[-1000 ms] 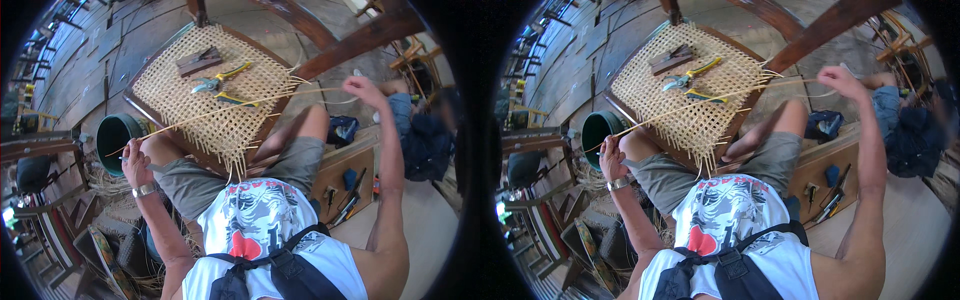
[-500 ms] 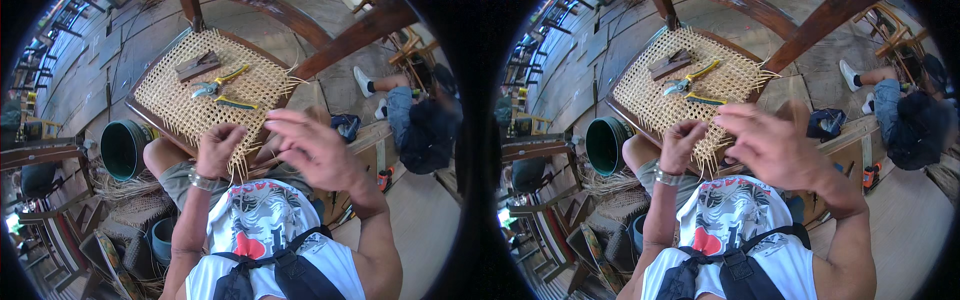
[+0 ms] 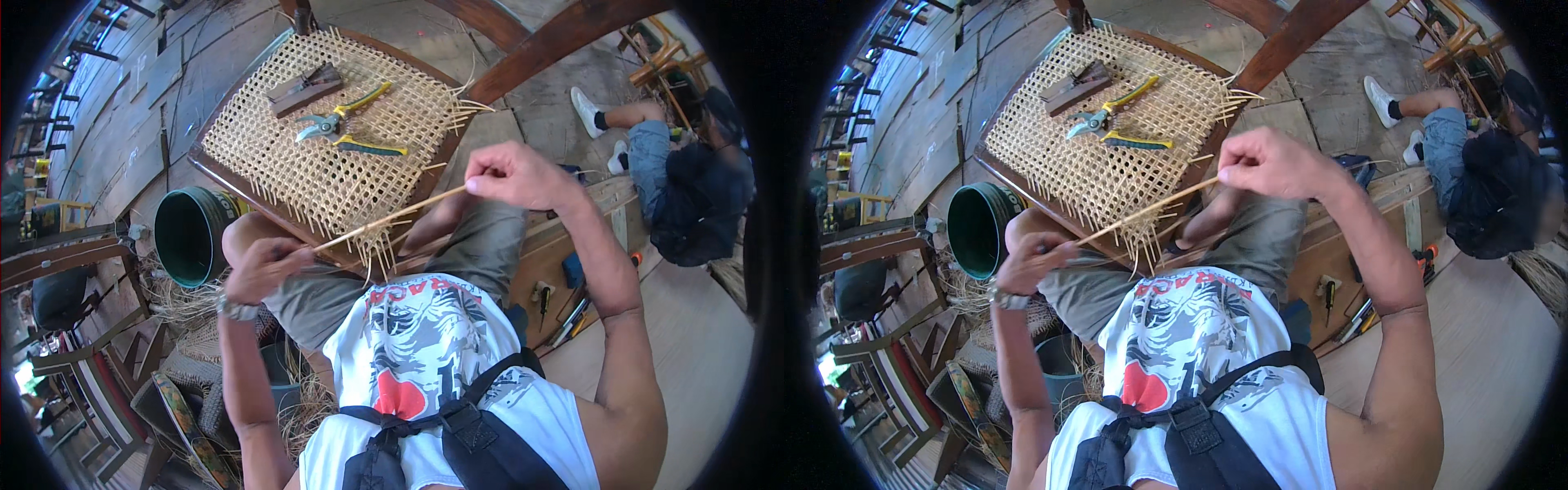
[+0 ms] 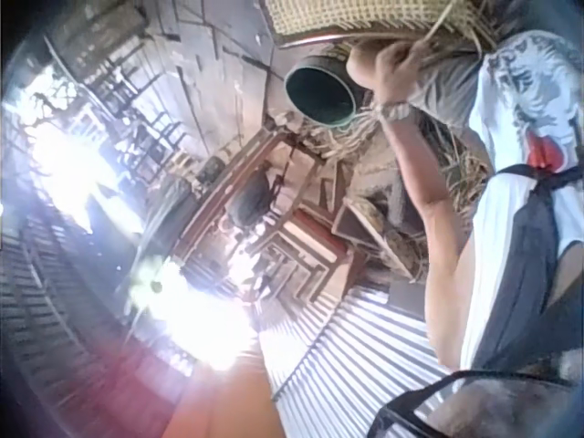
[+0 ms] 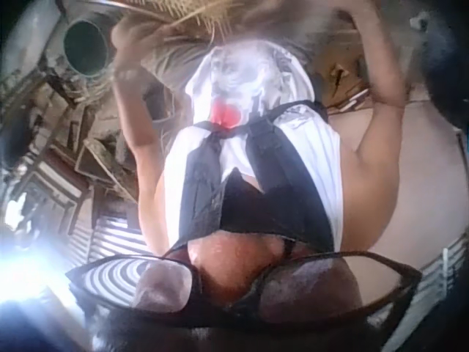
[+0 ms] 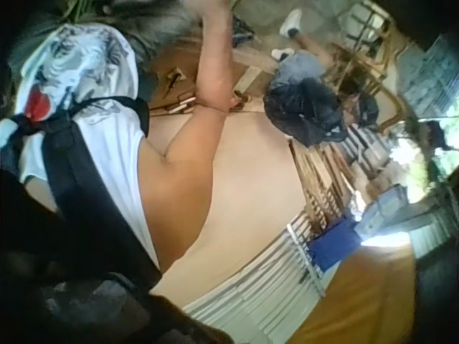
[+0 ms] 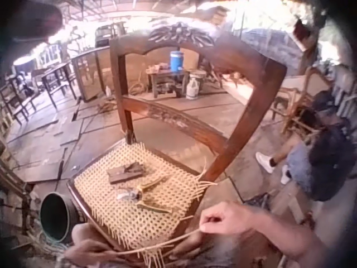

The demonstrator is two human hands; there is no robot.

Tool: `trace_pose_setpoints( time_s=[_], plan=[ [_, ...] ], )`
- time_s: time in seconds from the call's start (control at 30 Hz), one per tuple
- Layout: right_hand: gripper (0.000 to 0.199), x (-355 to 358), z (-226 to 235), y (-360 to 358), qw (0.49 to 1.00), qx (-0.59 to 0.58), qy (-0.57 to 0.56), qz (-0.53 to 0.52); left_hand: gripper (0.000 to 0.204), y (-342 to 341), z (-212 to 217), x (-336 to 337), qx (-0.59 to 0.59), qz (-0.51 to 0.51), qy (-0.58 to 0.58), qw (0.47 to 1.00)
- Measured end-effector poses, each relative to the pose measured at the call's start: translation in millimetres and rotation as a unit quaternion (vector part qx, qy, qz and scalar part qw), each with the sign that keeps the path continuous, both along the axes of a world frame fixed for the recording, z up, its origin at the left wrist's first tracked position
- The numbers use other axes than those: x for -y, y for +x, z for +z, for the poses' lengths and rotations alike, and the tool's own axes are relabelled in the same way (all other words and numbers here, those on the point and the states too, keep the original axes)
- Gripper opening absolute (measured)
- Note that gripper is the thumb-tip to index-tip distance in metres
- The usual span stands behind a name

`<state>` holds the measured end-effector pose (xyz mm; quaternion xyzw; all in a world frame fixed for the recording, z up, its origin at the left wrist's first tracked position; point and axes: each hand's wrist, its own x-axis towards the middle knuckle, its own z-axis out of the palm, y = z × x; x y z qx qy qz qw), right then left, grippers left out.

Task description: Repairing the cane webbing on a wooden chair seat using weaving material and tools.

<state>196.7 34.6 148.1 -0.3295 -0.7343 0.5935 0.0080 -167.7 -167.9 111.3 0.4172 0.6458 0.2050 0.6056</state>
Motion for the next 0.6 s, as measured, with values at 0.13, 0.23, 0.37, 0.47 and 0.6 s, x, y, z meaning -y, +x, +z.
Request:
trace_pose_setpoints(
  time_s=[0.13,0.23,0.37,0.47,0.6],
  plan=[
    [0.01,-8,-6,19,0.996,-0.023,-0.075,-0.041,0.029,-33,1,27,-0.037,0.053,-0.044,0.997],
    [0.01,-8,-9,22,0.995,-0.045,-0.075,-0.048,0.03,-34,2,33,-0.045,0.056,-0.029,0.997],
    [0.011,-8,-8,23,0.993,-0.012,-0.094,-0.064,0.032,-28,5,33,-0.063,0.074,-0.028,0.995],
    [0.012,-9,-8,28,0.993,-0.015,-0.092,-0.068,0.033,-27,6,32,-0.043,0.091,-0.025,0.995],
    [0.013,-11,-10,32,0.993,-0.018,-0.085,-0.076,0.033,-29,9,33,-0.032,0.082,-0.026,0.996]
  ],
)
